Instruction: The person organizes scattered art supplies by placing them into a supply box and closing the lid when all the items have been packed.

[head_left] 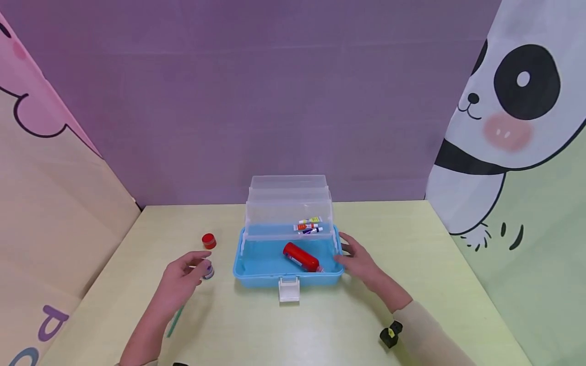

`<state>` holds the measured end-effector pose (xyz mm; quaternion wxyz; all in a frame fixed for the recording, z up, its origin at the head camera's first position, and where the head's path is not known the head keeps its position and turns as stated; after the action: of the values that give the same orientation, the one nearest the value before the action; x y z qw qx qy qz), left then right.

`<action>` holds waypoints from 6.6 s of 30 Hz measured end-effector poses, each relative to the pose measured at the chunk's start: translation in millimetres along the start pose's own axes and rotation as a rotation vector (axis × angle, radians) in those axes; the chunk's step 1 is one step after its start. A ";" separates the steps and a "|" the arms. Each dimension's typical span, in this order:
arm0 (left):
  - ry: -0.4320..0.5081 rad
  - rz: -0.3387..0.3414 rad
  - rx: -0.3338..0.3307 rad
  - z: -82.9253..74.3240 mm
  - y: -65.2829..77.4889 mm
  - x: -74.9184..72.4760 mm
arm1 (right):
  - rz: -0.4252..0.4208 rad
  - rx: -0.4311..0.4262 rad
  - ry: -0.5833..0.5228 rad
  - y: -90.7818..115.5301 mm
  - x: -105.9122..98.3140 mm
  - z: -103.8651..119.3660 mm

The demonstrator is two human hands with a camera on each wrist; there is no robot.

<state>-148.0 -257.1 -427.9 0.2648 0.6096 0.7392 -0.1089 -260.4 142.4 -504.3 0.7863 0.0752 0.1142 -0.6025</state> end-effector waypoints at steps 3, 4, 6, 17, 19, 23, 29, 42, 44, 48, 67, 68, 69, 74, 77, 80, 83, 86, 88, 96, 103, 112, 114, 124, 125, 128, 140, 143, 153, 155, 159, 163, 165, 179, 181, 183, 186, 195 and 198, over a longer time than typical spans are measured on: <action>-0.001 -0.041 0.013 6.4 -4.6 -10.2 | 0.006 -0.012 -0.034 -0.7 -0.4 1.0; -0.003 -0.059 0.015 8.9 -6.7 -13.2 | 0.008 -0.016 -0.041 -0.9 -0.4 1.3; -0.014 -0.079 0.014 14.8 -10.5 -17.7 | 0.013 -0.019 -0.051 -1.1 -0.2 0.6; -0.259 -0.058 0.054 35.5 -29.6 -25.9 | 0.011 -0.019 -0.040 -1.5 0.2 0.4; -0.313 -0.041 0.066 35.9 -32.5 -25.5 | 0.006 -0.009 -0.042 -1.6 0.3 1.5; -0.391 -0.006 0.097 38.0 -38.4 -23.5 | 0.005 0.004 -0.039 0.1 -0.4 3.2; -0.410 0.013 0.170 45.5 -47.7 -20.7 | 0.003 0.013 -0.036 2.3 -1.8 3.1; -0.353 0.061 0.082 67.4 -59.1 -13.6 | -0.020 0.030 -0.039 4.8 -0.3 3.9; -0.342 0.051 0.067 69.5 -61.0 -12.4 | -0.023 0.032 -0.042 4.9 0.2 3.2; -0.318 0.026 0.033 74.4 -65.3 -11.3 | -0.020 0.024 -0.048 4.3 1.0 2.0; -0.313 0.023 0.011 85.3 -79.5 -6.2 | -0.025 0.027 -0.038 4.8 1.4 0.7; -0.315 0.016 0.016 84.9 -79.7 -7.1 | -0.025 0.024 -0.041 5.0 1.4 0.6; -0.318 0.010 0.019 84.0 -79.8 -8.2 | -0.025 0.024 -0.045 5.3 1.3 0.5; -0.315 -0.018 0.023 76.0 -79.0 -16.5 | -0.019 0.023 -0.047 6.0 2.1 0.6; -0.304 -0.037 0.031 67.1 -79.7 -22.6 | -0.021 0.025 -0.040 6.0 2.2 1.4; -0.298 -0.052 0.051 57.8 -81.6 -29.0 | -0.022 0.030 -0.037 6.4 1.9 2.3; -0.297 -0.062 0.080 49.3 -84.8 -34.1 | -0.022 0.034 -0.044 5.9 1.1 2.4; -0.295 -0.064 0.108 40.1 -88.9 -36.8 | -0.023 0.039 -0.054 5.9 0.7 1.9; -0.294 -0.060 0.117 33.2 -90.8 -37.8 | -0.024 0.041 -0.058 6.1 0.5 2.0; -0.296 -0.035 0.131 7.3 -106.0 -34.5 | -0.018 0.033 -0.070 6.1 -0.4 2.1; -0.320 -0.017 0.130 -21.4 -122.3 -25.8 | -0.029 0.044 -0.073 4.5 0.8 2.1; -0.325 0.011 0.179 -55.1 -137.4 -13.7 | -0.025 0.044 -0.069 5.4 1.6 4.9; -0.327 0.017 0.187 -62.2 -139.6 -11.8 | -0.023 0.041 -0.068 5.5 1.4 5.4; -0.291 0.058 0.218 -106.4 -142.4 0.0 | -0.038 0.046 -0.069 3.2 -0.1 2.9; -0.284 0.058 0.220 -110.4 -142.7 1.6 | -0.041 0.048 -0.072 3.2 -0.4 3.2; -0.278 0.054 0.220 -121.2 -144.6 9.3 | -0.042 0.049 -0.071 4.5 -1.2 5.4; -0.245 0.075 0.231 -146.2 -147.0 37.9 | -0.024 0.041 -0.093 12.1 -1.7 14.1; -0.225 0.080 0.224 -150.0 -149.0 39.4 | -0.023 0.040 -0.086 11.7 -1.0 14.9; -0.205 0.095 0.176 -139.6 -159.1 39.8 | -0.030 0.057 -0.081 11.1 0.1 10.0; -0.205 0.087 0.167 -135.4 -161.4 40.5 | -0.035 0.060 -0.076 10.5 0.3 9.4; -0.207 0.076 0.152 -130.1 -165.1 42.4 | -0.045 0.074 -0.064 9.6 0.5 10.1; -0.199 0.070 0.155 -127.7 -166.9 43.8 | -0.047 0.085 -0.052 9.7 -0.4 10.4; -0.192 0.072 0.156 -127.5 -167.2 44.1 | -0.045 0.081 -0.046 9.9 -1.1 10.3; -0.190 0.092 0.138 -125.2 -171.5 43.4 | -0.044 0.085 -0.049 9.9 -2.2 10.9; -0.182 0.093 0.127 -124.7 -171.0 43.4 | -0.043 0.087 -0.048 9.6 -2.2 10.6; -0.179 0.093 0.118 -123.9 -170.8 43.4 | -0.044 0.087 -0.049 9.2 -2.3 10.0; -0.170 0.093 0.100 -123.1 -169.8 43.6 | -0.043 0.086 -0.052 9.2 -2.6 9.7; -0.174 0.119 0.150 -127.0 -170.0 45.7 | -0.043 0.077 -0.060 10.8 -3.6 10.3; -0.166 0.115 0.159 -127.0 -172.1 45.4 | -0.044 0.076 -0.066 11.2 -3.6 10.4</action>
<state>-351.1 -197.4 -373.3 0.2818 0.6588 0.6677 -0.2019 -249.5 146.1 -493.6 0.7729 0.0825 0.0666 -0.6256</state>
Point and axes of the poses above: each hand's wrist, its own y-axis away from the middle knuckle, its own x-axis out of the palm, z = x × y, the point moved 2 cm from there along -y, towards the middle knuckle, and after that the axes turned 11 degrees about -x, right-handed, at the moved point
